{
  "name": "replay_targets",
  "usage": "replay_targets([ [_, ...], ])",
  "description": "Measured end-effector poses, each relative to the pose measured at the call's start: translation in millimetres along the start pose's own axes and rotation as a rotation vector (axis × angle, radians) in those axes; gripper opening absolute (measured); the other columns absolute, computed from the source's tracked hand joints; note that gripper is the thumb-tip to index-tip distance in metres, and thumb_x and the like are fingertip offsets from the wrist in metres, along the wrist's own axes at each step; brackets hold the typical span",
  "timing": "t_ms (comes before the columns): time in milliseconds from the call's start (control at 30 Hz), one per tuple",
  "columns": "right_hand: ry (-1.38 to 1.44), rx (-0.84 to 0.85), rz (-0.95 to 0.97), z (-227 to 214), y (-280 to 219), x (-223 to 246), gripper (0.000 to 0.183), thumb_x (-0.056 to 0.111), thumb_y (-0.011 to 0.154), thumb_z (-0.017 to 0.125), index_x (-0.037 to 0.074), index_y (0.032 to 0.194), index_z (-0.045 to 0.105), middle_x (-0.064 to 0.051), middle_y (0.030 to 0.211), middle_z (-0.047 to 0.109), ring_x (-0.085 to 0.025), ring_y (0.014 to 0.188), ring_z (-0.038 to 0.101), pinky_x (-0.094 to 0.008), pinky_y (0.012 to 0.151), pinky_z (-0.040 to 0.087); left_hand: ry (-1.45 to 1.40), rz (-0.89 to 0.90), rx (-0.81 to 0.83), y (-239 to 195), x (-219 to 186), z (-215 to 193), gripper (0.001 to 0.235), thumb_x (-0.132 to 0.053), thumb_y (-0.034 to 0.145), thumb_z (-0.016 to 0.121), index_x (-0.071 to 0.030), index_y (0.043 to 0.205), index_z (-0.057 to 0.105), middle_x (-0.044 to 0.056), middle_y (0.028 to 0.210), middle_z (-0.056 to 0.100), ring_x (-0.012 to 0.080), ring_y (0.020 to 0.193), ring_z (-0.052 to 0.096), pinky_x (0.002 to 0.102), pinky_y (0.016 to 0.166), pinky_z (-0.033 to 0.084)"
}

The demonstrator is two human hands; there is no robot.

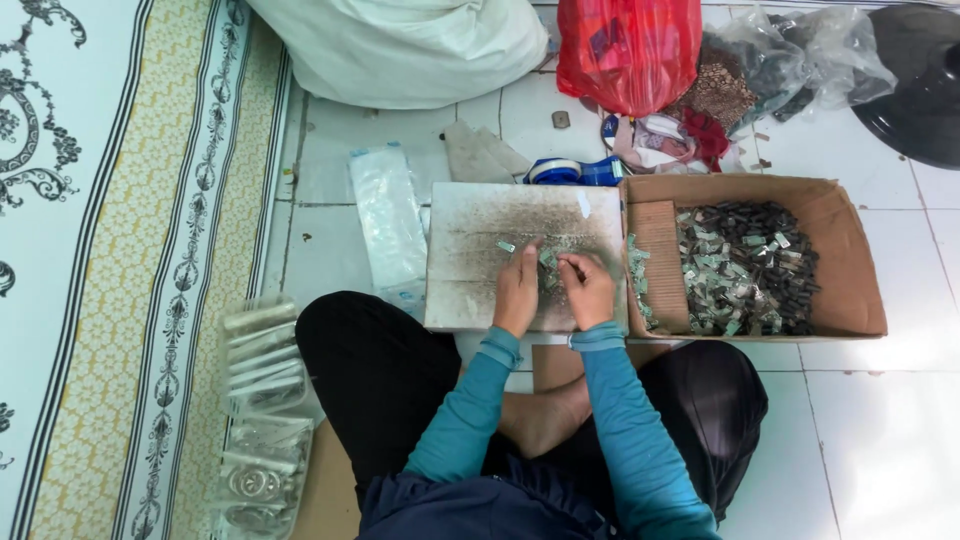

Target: The person sits on the floor and sorts small rectangular components from a cardboard box onto a flat board. They then pick up the sorted components and place them into small clear plastic bags, filling each bag before setting it aside.

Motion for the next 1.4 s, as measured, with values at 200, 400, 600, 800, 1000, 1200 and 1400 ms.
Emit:
replay_targets([
  [200, -0.483, 0.016, -0.302, 20, -8, -31, 0.055, 0.045, 0.104, 0.061, 0.015, 0.15, 0.057, -0.014, 0.159, 0.047, -0.035, 0.149, 0.037, -0.051, 0.118, 0.026, 0.993, 0.105, -0.072, 20, 67, -39, 0.058, -0.047, 0.112, 0.025, -0.011, 0.154, 0.04, 0.017, 0.164, 0.032, 0.0396, 0.153, 0.023, 0.065, 0.123, 0.007],
  [400, -0.675, 0.091, -0.316, 26, -15, -21, 0.06, 0.048, 0.111, 0.046, 0.008, 0.155, 0.049, -0.016, 0.165, 0.04, -0.035, 0.155, 0.027, -0.052, 0.123, 0.017, 1.065, 0.218, -0.029, 9, 55, -36, 0.063, -0.05, 0.11, 0.03, -0.009, 0.157, 0.034, 0.027, 0.164, 0.025, 0.0464, 0.153, 0.019, 0.067, 0.123, 0.009],
  [600, -0.748, 0.141, -0.293, 28, -16, -34, 0.069, 0.06, 0.109, 0.038, 0.013, 0.16, 0.041, -0.012, 0.17, 0.031, -0.032, 0.159, 0.019, -0.051, 0.123, 0.013, 1.054, 0.233, -0.031, 8, 63, -38, 0.065, -0.052, 0.109, 0.028, -0.009, 0.157, 0.033, 0.025, 0.165, 0.023, 0.0447, 0.154, 0.018, 0.065, 0.123, 0.01],
  [800, -0.763, 0.201, -0.279, 25, -19, -32, 0.075, 0.063, 0.11, 0.028, 0.01, 0.162, 0.036, -0.015, 0.172, 0.025, -0.034, 0.16, 0.013, -0.054, 0.124, 0.01, 1.04, 0.205, -0.004, 7, 64, -37, 0.071, -0.056, 0.107, 0.026, -0.009, 0.16, 0.026, 0.025, 0.167, 0.018, 0.0441, 0.155, 0.017, 0.065, 0.124, 0.008],
  [1000, -0.723, 0.227, -0.273, 23, -17, -35, 0.076, 0.064, 0.109, 0.03, 0.01, 0.162, 0.036, -0.014, 0.173, 0.022, -0.035, 0.159, 0.012, -0.056, 0.123, 0.011, 1.074, 0.197, -0.034, 7, 54, -38, 0.075, -0.057, 0.107, 0.023, -0.009, 0.163, 0.014, 0.022, 0.167, 0.02, 0.041, 0.155, 0.02, 0.063, 0.125, 0.01],
  [1200, -0.763, 0.233, -0.262, 24, -16, -26, 0.077, 0.063, 0.107, 0.032, 0.008, 0.162, 0.035, -0.014, 0.173, 0.02, -0.036, 0.159, 0.011, -0.056, 0.123, 0.011, 1.111, 0.185, -0.033, 10, 51, -37, 0.076, -0.059, 0.105, 0.025, -0.008, 0.161, 0.021, 0.021, 0.167, 0.022, 0.0405, 0.154, 0.021, 0.063, 0.125, 0.011],
  [1400, -0.729, 0.225, -0.257, 23, -16, -18, 0.075, 0.06, 0.107, 0.032, 0.008, 0.162, 0.034, -0.014, 0.173, 0.019, -0.037, 0.158, 0.014, -0.057, 0.122, 0.012, 1.138, 0.184, -0.037, 12, 49, -37, 0.077, -0.059, 0.105, 0.025, -0.004, 0.159, 0.026, 0.021, 0.167, 0.02, 0.0402, 0.154, 0.019, 0.062, 0.125, 0.009],
])
Point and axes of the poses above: each hand's wrist, its own y-axis towards the middle knuckle, its own z-axis out of the palm, x = y × z, the point moved 1 cm from there along y, towards the middle knuckle
